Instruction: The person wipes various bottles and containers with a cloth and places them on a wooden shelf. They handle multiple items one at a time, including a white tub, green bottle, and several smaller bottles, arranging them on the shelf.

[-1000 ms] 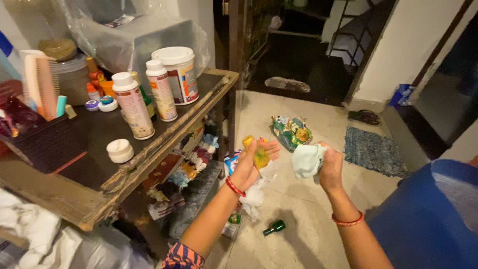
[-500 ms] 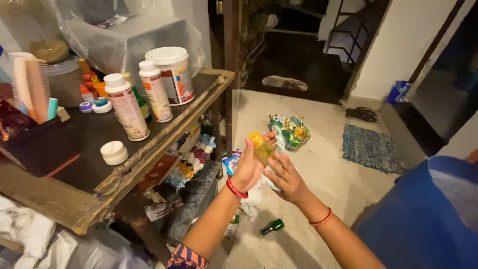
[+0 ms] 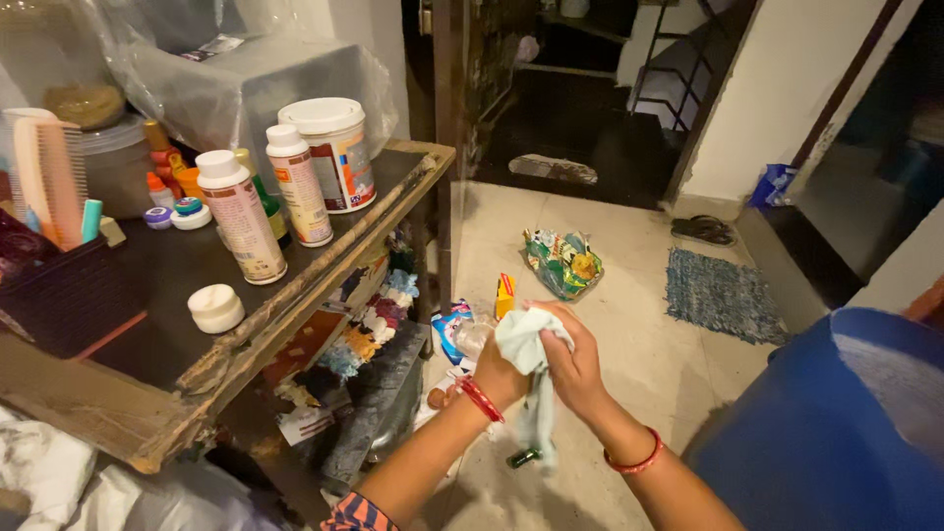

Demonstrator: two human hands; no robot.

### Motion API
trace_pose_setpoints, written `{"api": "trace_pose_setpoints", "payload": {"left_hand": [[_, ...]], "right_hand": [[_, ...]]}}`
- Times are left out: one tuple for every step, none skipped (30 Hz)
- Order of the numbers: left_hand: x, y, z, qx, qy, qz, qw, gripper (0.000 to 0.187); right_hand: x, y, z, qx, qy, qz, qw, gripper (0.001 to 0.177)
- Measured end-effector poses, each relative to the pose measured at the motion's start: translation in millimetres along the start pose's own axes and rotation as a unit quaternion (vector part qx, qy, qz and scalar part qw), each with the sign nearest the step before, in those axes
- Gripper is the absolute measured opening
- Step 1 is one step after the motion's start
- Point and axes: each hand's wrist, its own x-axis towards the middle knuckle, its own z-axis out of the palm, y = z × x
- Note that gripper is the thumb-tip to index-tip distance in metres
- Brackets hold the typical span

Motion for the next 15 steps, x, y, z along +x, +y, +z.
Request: {"api": "trace_pose_setpoints", "payload": {"left_hand": [[-0.3, -0.2, -1.5, 0.041, -0.018, 0.000, 0.999, 0.023], [2.4, -2.3, -5.3, 0.082, -0.035, 0.002, 0.996, 0.021], [4.6, -4.0, -8.8, 0.116, -0.048, 0.005, 0.992, 0.023], [5.6, -3.8, -10.2, 0.150, -0.060, 0.008, 0.987, 0.024], [6.0, -2.4, -9.7, 0.183, -0.072, 0.011, 0.980, 0.026], [4.3, -0.6, -8.2, 0.213, -0.121, 0.056, 0.968, 0.021], [2.7, 1.6, -6.5, 0.242, -0.170, 0.101, 0.950, 0.016], [6.0, 3.5, -4.6, 0.271, -0.215, 0.150, 0.926, 0.012], [9.0, 6.4, -2.1, 0.202, -0.167, 0.154, 0.953, 0.017], [8.1, 10.7, 0.2, 0.129, -0.123, 0.154, 0.972, 0.022], [7.5, 14.4, 1.6, 0.056, -0.077, 0.152, 0.984, 0.028], [7.3, 16.4, 0.1, 0.046, -0.078, 0.080, 0.993, 0.024], [6.8, 17.9, -2.3, 0.037, -0.078, 0.008, 0.996, 0.020], [7.5, 19.3, -3.8, 0.026, -0.076, -0.063, 0.995, 0.017], [8.2, 19.8, -4.9, 0.020, -0.075, -0.051, 0.996, 0.019]], "right_hand": [[-1.9, 0.5, 1.1, 0.033, -0.004, 0.049, 0.998, 0.033], [0.0, 4.4, 1.2, 0.065, -0.008, 0.096, 0.993, 0.031], [2.3, 9.3, -1.1, 0.066, 0.009, 0.117, 0.991, 0.030], [3.3, 13.6, -4.4, 0.066, 0.025, 0.137, 0.988, 0.029], [4.1, 17.9, -7.7, 0.065, 0.041, 0.158, 0.984, 0.028], [5.6, 22.8, -11.4, 0.029, 0.060, 0.173, 0.983, 0.029], [8.1, 26.6, -16.2, -0.007, 0.078, 0.189, 0.979, 0.029], [15.2, 29.1, -22.7, -0.045, 0.097, 0.197, 0.975, 0.030], [20.5, 28.8, -28.8, -0.021, 0.138, 0.208, 0.968, 0.027], [20.6, 25.1, -33.2, 0.005, 0.181, 0.221, 0.958, 0.024], [19.4, 20.0, -35.8, 0.030, 0.222, 0.235, 0.946, 0.022], [15.4, 13.5, -34.7, 0.091, 0.223, 0.178, 0.954, 0.024], [9.4, 5.7, -32.3, 0.152, 0.222, 0.121, 0.956, 0.027], [5.3, -2.1, -31.1, 0.210, 0.215, 0.061, 0.952, 0.030], [4.4, -6.7, -28.8, 0.056, 0.126, -0.072, 0.988, 0.028]]}}
